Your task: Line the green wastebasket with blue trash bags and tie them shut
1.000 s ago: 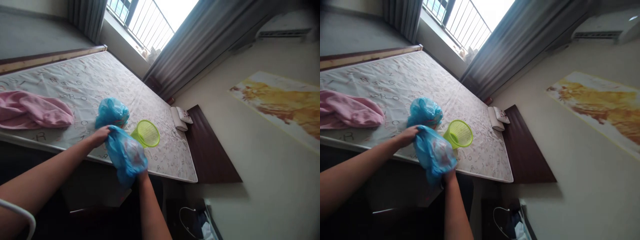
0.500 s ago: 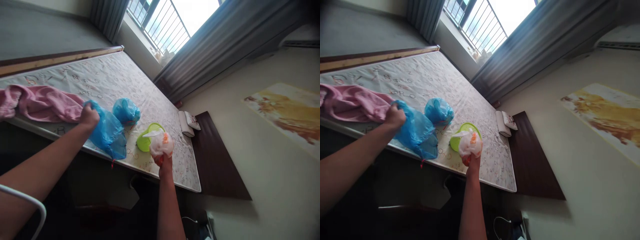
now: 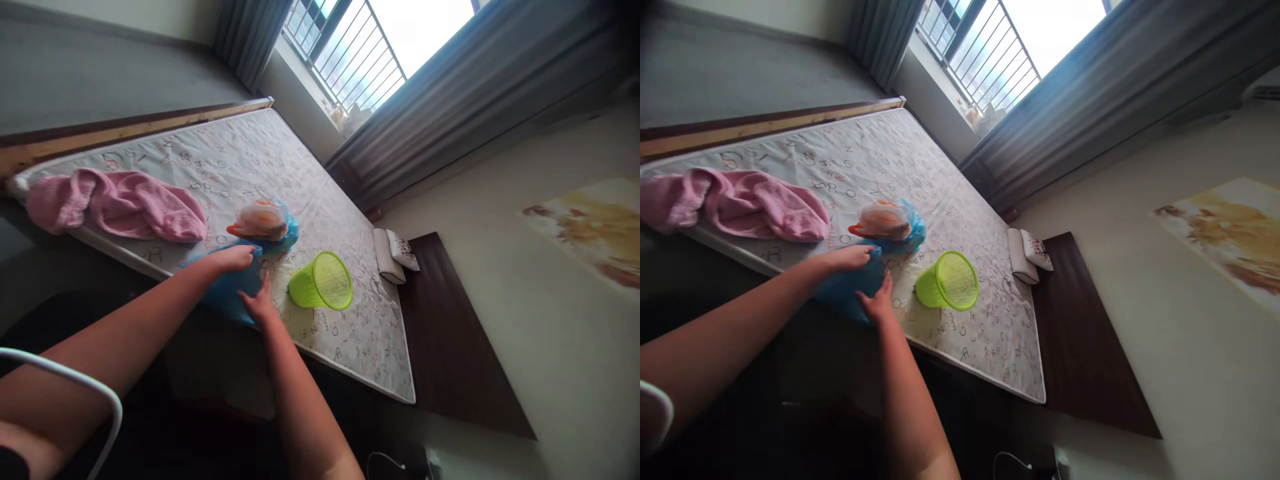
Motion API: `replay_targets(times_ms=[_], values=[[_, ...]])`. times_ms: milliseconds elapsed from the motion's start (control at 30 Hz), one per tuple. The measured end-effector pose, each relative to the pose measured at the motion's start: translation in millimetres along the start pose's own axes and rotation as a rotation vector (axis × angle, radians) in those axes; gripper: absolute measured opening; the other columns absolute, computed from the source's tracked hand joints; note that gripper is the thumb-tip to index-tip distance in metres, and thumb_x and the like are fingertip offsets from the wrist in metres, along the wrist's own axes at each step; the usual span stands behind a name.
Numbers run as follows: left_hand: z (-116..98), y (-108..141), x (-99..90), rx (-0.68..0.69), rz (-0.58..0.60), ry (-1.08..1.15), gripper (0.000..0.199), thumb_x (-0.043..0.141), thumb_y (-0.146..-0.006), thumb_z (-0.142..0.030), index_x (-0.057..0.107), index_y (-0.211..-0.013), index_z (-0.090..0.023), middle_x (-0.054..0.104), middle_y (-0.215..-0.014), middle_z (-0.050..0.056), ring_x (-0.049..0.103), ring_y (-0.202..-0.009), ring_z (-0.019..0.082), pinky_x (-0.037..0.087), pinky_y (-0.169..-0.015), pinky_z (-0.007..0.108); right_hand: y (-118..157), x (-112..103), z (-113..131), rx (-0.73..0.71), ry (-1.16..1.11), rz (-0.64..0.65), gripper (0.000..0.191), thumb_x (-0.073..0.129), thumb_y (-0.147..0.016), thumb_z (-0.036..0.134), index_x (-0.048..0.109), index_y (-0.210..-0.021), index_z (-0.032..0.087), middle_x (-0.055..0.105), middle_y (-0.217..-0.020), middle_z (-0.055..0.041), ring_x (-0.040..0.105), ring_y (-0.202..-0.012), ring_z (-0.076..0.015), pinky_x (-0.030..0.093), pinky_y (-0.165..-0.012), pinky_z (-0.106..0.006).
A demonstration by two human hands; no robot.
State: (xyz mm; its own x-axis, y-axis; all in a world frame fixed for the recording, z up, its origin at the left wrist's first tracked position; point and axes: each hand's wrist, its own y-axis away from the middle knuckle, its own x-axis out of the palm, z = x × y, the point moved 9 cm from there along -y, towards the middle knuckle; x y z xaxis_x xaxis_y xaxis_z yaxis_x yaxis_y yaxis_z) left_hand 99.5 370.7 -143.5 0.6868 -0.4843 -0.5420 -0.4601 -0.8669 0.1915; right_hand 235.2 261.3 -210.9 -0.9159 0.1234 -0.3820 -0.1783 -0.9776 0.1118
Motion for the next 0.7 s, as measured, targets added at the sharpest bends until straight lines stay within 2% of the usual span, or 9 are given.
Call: replay_targets(times_ms=[100,167,233,300,400,467,567,633,700], values=[[-11.0,10.1,22.2,0.050,0.221,0.183,0.035,0.049,-0.074,-0.007,0.074,-0.098,-0.011,0.074,-0.083,0.003,0.063,-0.074,0.016,0.050,-0.067,0.020,34.3,24.6,-68.8,0.102,0.317,0.167,0.090,0.088,-0.057,0.032,0.056,-0.141,0.032,0.042,-0.159,-0.0128,0.066,-0.118,-0.0272,0.054,-0.101,-0.047],[-16.8,15.8,32.3,0.056,0.335,0.314,0.036,0.049,-0.070,-0.009,0.073,-0.096,-0.011,0.074,-0.081,0.003,0.063,-0.072,0.018,0.051,-0.065,0.023,43.9,21.2,-89.0,0.107,0.496,0.224,0.065,0.081,-0.065,0.024,0.066,-0.128,0.033,0.059,-0.144,-0.0107,0.071,-0.099,-0.0228,0.058,-0.090,-0.042],[-21.4,15.4,30.4,0.064,0.360,0.445,0.035,0.051,-0.068,-0.014,0.074,-0.095,-0.012,0.074,-0.082,0.004,0.065,-0.074,0.020,0.053,-0.068,0.026,39.3,6.4,-90.3,0.090,0.674,0.259,0.039,0.069,-0.074,0.016,0.073,-0.111,0.029,0.071,-0.117,-0.0092,0.071,-0.090,-0.0206,0.057,-0.084,-0.036],[-26.1,9.2,14.8,0.121,0.275,0.550,0.038,0.052,-0.068,-0.017,0.075,-0.099,-0.013,0.076,-0.087,0.006,0.067,-0.080,0.021,0.055,-0.074,0.028,24.5,-15.5,-78.7,0.062,0.891,0.283,0.028,0.057,-0.083,0.011,0.074,-0.098,0.027,0.072,-0.101,-0.0093,0.070,-0.086,-0.0193,0.055,-0.079,-0.031],[-30.1,2.4,-9.9,0.254,0.106,0.450,0.042,0.053,-0.069,-0.016,0.078,-0.103,-0.014,0.078,-0.099,0.007,0.067,-0.092,0.023,0.054,-0.084,0.028,-7.8,-60.0,-47.7,0.057,1.232,0.172,0.035,0.044,-0.090,0.007,0.073,-0.103,0.022,0.072,-0.101,-0.0124,0.069,-0.083,-0.0204,0.055,-0.075,-0.032],[-25.4,3.0,0.3,0.244,0.182,0.212,0.043,0.055,-0.069,-0.014,0.079,-0.104,-0.016,0.078,-0.104,0.006,0.066,-0.097,0.023,0.052,-0.088,0.028,-29.4,-75.6,-25.6,0.032,1.291,0.134,0.038,0.044,-0.089,0.006,0.072,-0.111,0.019,0.071,-0.113,-0.0154,0.069,-0.090,-0.0221,0.056,-0.079,-0.034],[-0.8,11.6,33.2,0.067,0.400,-0.118,0.033,0.065,-0.066,-0.012,0.081,-0.094,-0.019,0.078,-0.095,0.007,0.068,-0.091,0.024,0.052,-0.089,0.032,-62.4,-74.0,5.9,-0.062,1.284,0.099,0.046,0.046,-0.091,0.013,0.061,-0.135,0.017,0.054,-0.148,-0.0179,0.065,-0.113,-0.0261,0.055,-0.090,-0.037],[12.4,16.6,44.2,-0.056,0.433,-0.210,0.021,0.075,-0.063,-0.014,0.080,-0.083,-0.018,0.077,-0.086,0.009,0.069,-0.089,0.028,0.053,-0.090,0.038,-85.3,-67.1,24.3,-0.116,1.251,0.027,0.052,0.044,-0.095,0.018,0.050,-0.146,0.017,0.040,-0.160,-0.0170,0.058,-0.127,-0.0282,0.052,-0.099,-0.038],[19.9,17.7,44.3,-0.157,0.386,-0.267,0.019,0.081,-0.065,-0.022,0.079,-0.083,-0.016,0.076,-0.091,0.015,0.068,-0.098,0.035,0.051,-0.095,0.048,-107.8,-61.7,34.7,-0.116,1.193,-0.058,0.055,0.043,-0.096,0.021,0.045,-0.151,0.016,0.033,-0.164,-0.0179,0.053,-0.134,-0.0304,0.049,-0.105,-0.041]])
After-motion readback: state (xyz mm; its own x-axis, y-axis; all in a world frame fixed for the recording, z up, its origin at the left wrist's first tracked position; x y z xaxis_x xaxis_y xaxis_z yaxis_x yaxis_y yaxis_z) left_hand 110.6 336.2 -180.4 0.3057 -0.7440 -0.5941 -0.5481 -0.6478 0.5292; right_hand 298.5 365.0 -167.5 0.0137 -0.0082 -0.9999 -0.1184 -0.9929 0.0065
